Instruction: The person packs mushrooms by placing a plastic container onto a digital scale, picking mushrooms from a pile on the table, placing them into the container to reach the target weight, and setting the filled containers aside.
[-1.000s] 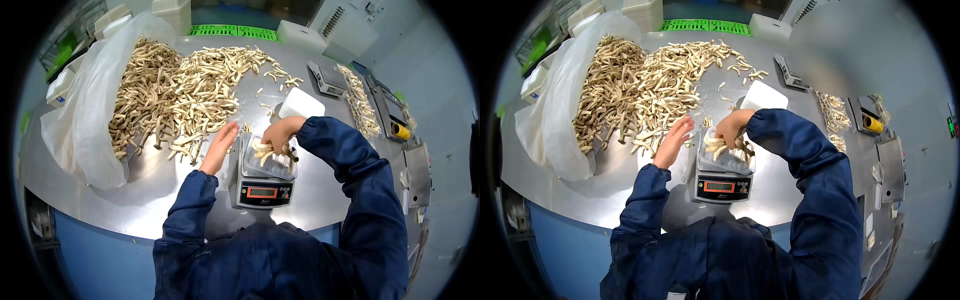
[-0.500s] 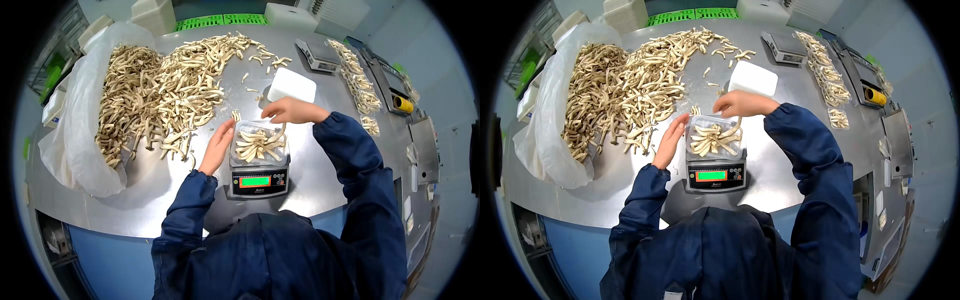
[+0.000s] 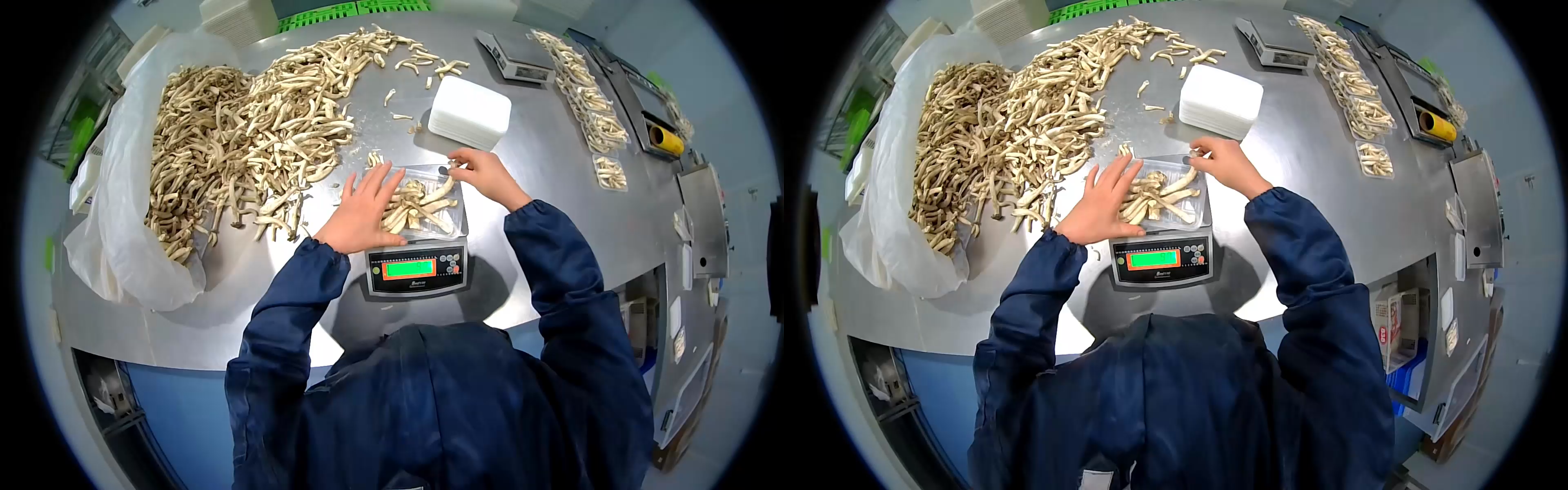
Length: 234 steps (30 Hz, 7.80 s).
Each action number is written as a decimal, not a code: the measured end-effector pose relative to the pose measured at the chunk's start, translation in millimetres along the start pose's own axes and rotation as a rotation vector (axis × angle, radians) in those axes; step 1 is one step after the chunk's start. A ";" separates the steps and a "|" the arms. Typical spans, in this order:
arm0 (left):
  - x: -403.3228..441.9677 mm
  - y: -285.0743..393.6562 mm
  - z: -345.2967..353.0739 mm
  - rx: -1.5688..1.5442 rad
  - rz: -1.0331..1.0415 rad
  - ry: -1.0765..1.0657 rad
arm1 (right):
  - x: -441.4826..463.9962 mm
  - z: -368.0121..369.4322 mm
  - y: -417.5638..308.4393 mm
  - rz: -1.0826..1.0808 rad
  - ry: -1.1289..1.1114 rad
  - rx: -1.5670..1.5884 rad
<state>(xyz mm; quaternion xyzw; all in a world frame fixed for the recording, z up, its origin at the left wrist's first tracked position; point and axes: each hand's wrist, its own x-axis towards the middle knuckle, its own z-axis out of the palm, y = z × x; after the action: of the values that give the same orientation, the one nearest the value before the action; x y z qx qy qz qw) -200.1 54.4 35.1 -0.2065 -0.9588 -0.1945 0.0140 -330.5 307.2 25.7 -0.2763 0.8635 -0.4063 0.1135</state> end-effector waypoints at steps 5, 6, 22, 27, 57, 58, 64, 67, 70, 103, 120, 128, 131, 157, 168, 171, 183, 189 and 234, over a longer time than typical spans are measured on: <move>6.1 -5.5 5.5 -0.021 0.025 -0.034 | -7.8 9.5 -15.2 0.039 0.059 0.010; 6.6 -5.4 5.9 -0.021 0.032 -0.031 | -12.6 12.0 -16.6 -0.033 0.139 0.015; 32.1 2.3 -2.1 -0.228 0.032 -0.026 | -63.1 13.9 -2.3 0.110 0.388 -0.096; 47.6 14.9 17.0 -0.325 0.076 0.002 | -70.0 26.3 5.6 0.245 0.188 0.151; 4.5 -8.6 24.6 -0.208 -0.047 -0.040 | -53.1 21.8 -40.2 -0.301 -0.166 -0.482; 3.6 -8.1 24.7 -0.201 -0.062 -0.060 | -50.7 23.6 -38.9 -0.308 -0.177 -0.476; 0.9 23.2 20.1 -0.184 -0.082 -0.027 | -49.0 22.3 -45.5 -0.304 0.076 -0.247; -10.7 22.3 23.7 -0.287 -0.112 0.064 | -49.8 26.2 -53.2 -0.391 0.197 -0.375; -30.2 9.8 28.6 -0.400 -0.181 0.302 | -55.1 47.0 -59.0 -0.378 0.010 -0.484; -148.9 -164.0 35.0 0.035 -0.926 0.523 | -138.4 7.8 -47.6 0.024 0.537 -0.112; -14.6 -27.4 -59.6 -1.586 -0.486 0.032 | -151.6 0.7 -36.0 0.011 0.621 -0.026; 33.2 25.1 -4.2 -1.575 -0.476 -0.208 | -158.6 8.4 -32.9 0.021 0.599 0.050; 29.2 28.3 -6.4 -1.192 -0.400 -0.137 | -160.2 11.2 -29.6 0.043 0.572 0.080; -187.0 -13.3 38.0 -2.031 -0.798 0.799 | -88.0 16.7 111.3 -0.045 0.079 -0.720; -150.3 15.8 30.2 -2.100 -0.743 0.634 | -71.9 17.9 -44.5 -0.332 0.147 -0.303; -137.7 37.7 24.8 -2.223 -0.707 0.584 | -70.3 23.1 -69.6 -0.295 0.194 -0.193; -97.1 107.8 14.9 -1.593 -0.617 0.752 | -118.9 123.8 -145.9 0.188 -0.110 1.050; -112.8 102.7 6.3 -1.677 -0.729 0.956 | -109.2 116.6 -148.7 0.096 -0.174 1.043; -27.7 40.6 28.4 -0.057 -0.371 0.302 | -122.7 48.4 -22.9 -0.065 0.369 -0.358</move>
<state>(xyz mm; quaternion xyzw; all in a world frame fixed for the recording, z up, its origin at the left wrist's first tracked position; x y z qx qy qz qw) -156.9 88.4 20.8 0.0043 -0.9614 -0.2495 0.1155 -200.6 334.3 8.5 -0.2407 0.9184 -0.2941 -0.1097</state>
